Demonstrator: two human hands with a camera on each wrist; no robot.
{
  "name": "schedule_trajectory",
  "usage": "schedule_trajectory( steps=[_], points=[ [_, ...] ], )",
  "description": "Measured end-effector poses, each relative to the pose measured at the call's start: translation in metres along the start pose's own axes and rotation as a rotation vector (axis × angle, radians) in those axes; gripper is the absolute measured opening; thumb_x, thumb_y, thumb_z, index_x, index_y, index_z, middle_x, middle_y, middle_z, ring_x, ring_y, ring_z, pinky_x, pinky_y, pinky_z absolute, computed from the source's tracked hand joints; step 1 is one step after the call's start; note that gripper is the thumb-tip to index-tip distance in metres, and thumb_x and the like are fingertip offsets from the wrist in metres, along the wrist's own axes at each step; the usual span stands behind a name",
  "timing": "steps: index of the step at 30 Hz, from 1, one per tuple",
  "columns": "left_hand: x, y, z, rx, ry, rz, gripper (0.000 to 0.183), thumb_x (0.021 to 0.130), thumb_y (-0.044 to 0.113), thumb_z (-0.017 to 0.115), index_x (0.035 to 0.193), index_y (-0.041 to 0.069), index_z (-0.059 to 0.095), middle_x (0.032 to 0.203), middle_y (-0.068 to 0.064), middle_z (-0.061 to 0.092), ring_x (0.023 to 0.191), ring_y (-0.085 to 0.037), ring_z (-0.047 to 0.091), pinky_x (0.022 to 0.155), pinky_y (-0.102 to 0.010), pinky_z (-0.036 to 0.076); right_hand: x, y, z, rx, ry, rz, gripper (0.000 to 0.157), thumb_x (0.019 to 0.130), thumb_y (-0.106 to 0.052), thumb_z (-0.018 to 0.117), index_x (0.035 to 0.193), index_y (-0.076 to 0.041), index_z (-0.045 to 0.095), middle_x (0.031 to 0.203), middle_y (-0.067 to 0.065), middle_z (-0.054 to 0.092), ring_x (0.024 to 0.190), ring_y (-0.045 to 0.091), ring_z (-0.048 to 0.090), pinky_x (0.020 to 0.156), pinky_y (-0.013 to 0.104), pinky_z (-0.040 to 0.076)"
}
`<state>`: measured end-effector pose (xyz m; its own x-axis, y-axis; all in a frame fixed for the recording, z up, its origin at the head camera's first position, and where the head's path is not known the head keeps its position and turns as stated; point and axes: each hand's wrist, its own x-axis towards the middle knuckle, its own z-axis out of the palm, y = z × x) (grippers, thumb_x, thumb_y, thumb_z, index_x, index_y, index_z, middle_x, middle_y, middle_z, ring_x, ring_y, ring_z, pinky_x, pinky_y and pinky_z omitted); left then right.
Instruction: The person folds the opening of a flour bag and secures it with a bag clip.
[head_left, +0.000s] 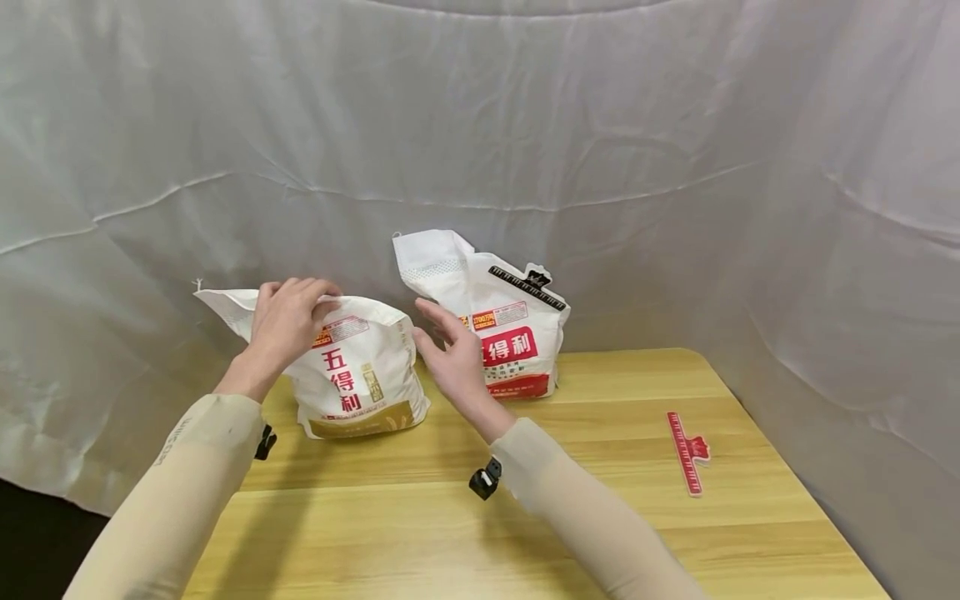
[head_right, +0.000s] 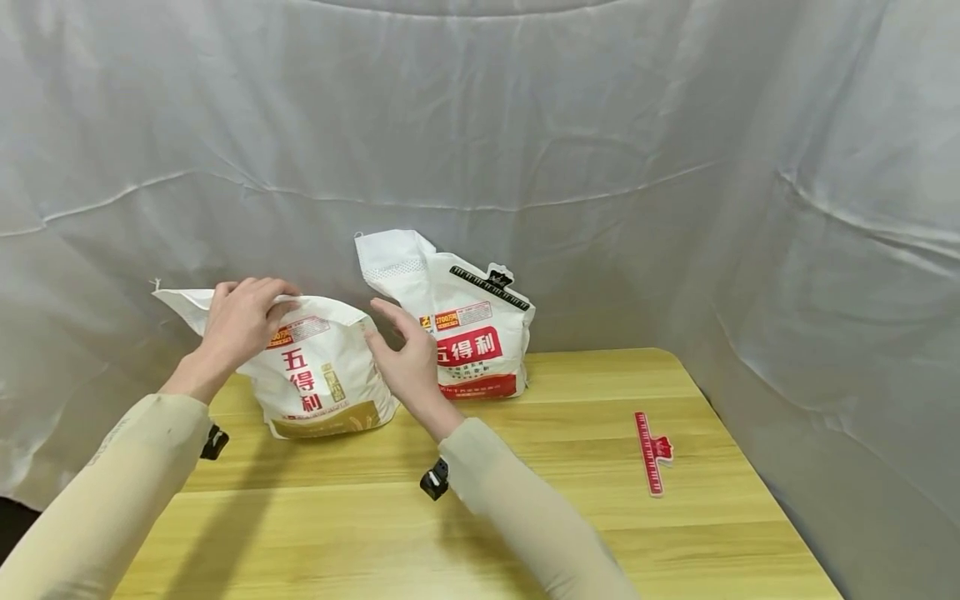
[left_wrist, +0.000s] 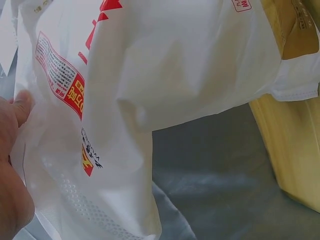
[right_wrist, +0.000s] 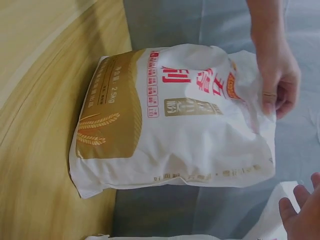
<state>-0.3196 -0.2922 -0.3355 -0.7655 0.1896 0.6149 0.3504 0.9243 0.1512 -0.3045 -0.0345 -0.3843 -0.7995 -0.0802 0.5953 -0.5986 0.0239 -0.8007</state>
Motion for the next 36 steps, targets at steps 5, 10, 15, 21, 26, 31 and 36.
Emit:
schedule_trajectory(
  steps=[5, 10, 15, 21, 26, 31, 36],
  points=[
    [0.000, 0.001, 0.001, 0.003, 0.002, -0.002, 0.010, 0.101, 0.014, 0.069, 0.110, 0.013, 0.072, 0.112, -0.012, 0.075, 0.107, -0.035, 0.062, 0.098, -0.058, 0.033, -0.008, -0.001, -0.013, 0.024, 0.032, -0.021, 0.040, 0.096, -0.008, 0.072, 0.136, -0.012, 0.069, 0.139, 0.002, 0.068, 0.130, 0.018, 0.062, 0.110, 0.046, 0.048],
    [0.000, 0.002, 0.001, 0.010, 0.000, -0.004, 0.010, 0.101, 0.014, 0.069, 0.110, 0.012, 0.072, 0.112, -0.013, 0.075, 0.108, -0.036, 0.062, 0.098, -0.058, 0.033, -0.015, 0.001, -0.027, 0.003, 0.031, -0.061, 0.039, 0.097, -0.008, 0.071, 0.136, -0.010, 0.069, 0.140, 0.002, 0.067, 0.132, 0.020, 0.060, 0.111, 0.045, 0.047],
    [-0.001, 0.002, 0.001, 0.013, 0.008, 0.003, 0.009, 0.101, 0.014, 0.069, 0.109, 0.012, 0.072, 0.110, -0.012, 0.075, 0.106, -0.036, 0.062, 0.098, -0.059, 0.033, -0.020, -0.001, -0.040, -0.043, 0.037, -0.107, 0.040, 0.097, -0.006, 0.072, 0.137, -0.008, 0.068, 0.141, 0.002, 0.066, 0.134, 0.017, 0.059, 0.111, 0.042, 0.047],
    [-0.001, 0.001, 0.002, 0.014, 0.021, 0.012, 0.008, 0.100, 0.013, 0.069, 0.108, 0.012, 0.071, 0.109, -0.012, 0.075, 0.105, -0.035, 0.062, 0.098, -0.058, 0.034, -0.025, 0.000, -0.053, -0.052, 0.059, -0.116, 0.040, 0.096, -0.002, 0.072, 0.136, -0.003, 0.067, 0.141, 0.003, 0.067, 0.134, 0.017, 0.059, 0.110, 0.045, 0.049],
    [0.000, 0.000, 0.002, 0.013, 0.020, 0.011, 0.009, 0.100, 0.012, 0.070, 0.108, 0.012, 0.072, 0.109, -0.012, 0.075, 0.105, -0.035, 0.062, 0.098, -0.058, 0.034, -0.028, 0.003, -0.064, -0.070, 0.060, -0.115, 0.041, 0.096, -0.002, 0.071, 0.137, -0.004, 0.067, 0.142, 0.004, 0.066, 0.135, 0.019, 0.058, 0.109, 0.051, 0.048],
    [0.000, 0.001, 0.003, 0.015, 0.016, 0.010, 0.009, 0.100, 0.013, 0.070, 0.108, 0.012, 0.071, 0.108, -0.012, 0.075, 0.104, -0.035, 0.062, 0.098, -0.058, 0.034, -0.032, 0.009, -0.077, -0.095, 0.071, -0.089, 0.041, 0.096, -0.003, 0.069, 0.137, -0.006, 0.067, 0.144, 0.006, 0.064, 0.134, 0.020, 0.059, 0.109, 0.053, 0.048],
    [-0.001, 0.001, 0.002, 0.015, 0.019, 0.011, 0.009, 0.100, 0.013, 0.070, 0.108, 0.012, 0.071, 0.108, -0.012, 0.075, 0.104, -0.035, 0.062, 0.098, -0.059, 0.034, -0.035, 0.016, -0.090, -0.093, 0.096, -0.071, 0.041, 0.096, 0.002, 0.070, 0.136, -0.003, 0.067, 0.144, 0.013, 0.063, 0.132, 0.030, 0.060, 0.108, 0.056, 0.048]
  ],
)
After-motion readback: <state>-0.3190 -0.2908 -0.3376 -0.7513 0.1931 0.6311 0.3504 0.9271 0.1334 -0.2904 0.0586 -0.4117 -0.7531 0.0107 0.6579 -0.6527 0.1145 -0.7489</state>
